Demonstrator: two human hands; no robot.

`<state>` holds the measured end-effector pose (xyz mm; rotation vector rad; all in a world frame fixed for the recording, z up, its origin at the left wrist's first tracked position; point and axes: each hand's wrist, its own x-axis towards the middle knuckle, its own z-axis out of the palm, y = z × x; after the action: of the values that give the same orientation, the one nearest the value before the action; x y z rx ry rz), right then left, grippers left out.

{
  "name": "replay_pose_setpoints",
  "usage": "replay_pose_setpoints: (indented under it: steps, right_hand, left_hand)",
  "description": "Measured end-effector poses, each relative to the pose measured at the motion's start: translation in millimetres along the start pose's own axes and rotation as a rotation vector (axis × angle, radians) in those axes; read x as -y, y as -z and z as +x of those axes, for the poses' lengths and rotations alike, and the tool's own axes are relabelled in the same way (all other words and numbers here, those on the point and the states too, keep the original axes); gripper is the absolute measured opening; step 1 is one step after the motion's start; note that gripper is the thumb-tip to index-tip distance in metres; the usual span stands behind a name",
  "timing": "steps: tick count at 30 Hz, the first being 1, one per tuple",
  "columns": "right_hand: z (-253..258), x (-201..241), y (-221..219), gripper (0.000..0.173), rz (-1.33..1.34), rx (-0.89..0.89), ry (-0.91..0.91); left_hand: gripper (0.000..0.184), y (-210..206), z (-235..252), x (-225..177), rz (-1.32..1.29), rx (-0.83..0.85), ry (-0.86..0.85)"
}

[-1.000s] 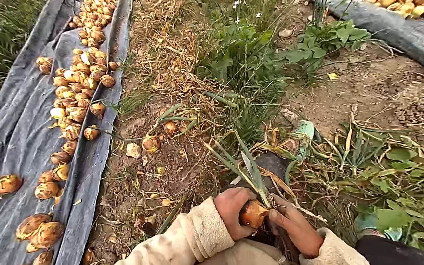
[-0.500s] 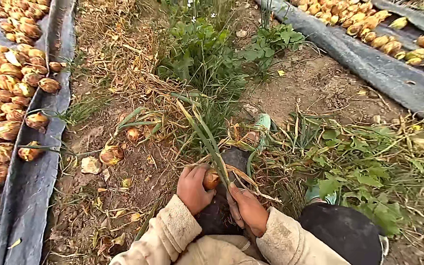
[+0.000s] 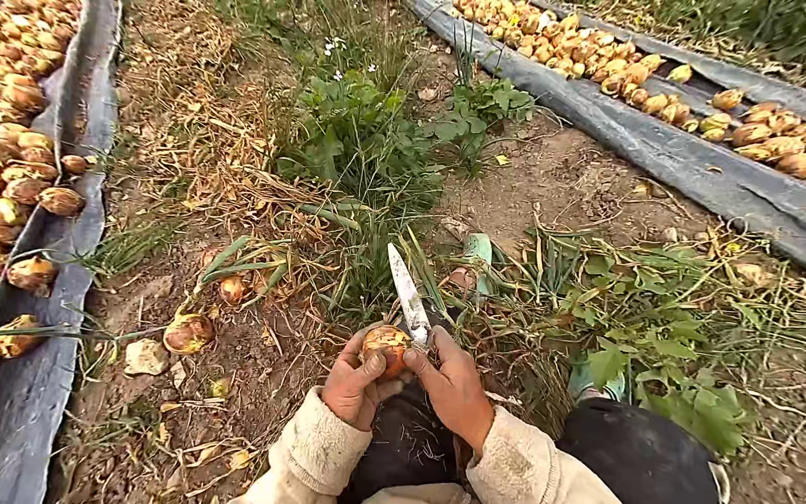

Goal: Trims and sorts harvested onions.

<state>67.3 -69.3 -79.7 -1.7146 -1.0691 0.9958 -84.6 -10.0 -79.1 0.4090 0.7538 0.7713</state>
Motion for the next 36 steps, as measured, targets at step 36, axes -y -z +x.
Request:
replay_pose_setpoints:
  steps: [36]
  right_hand:
    - [-10.9, -33.6, -21.1, 0.043, 0.494, 0.273, -0.371]
  left_hand:
    - [0.042, 244.8, 11.7, -103.9, 1.591, -0.637, 0.546]
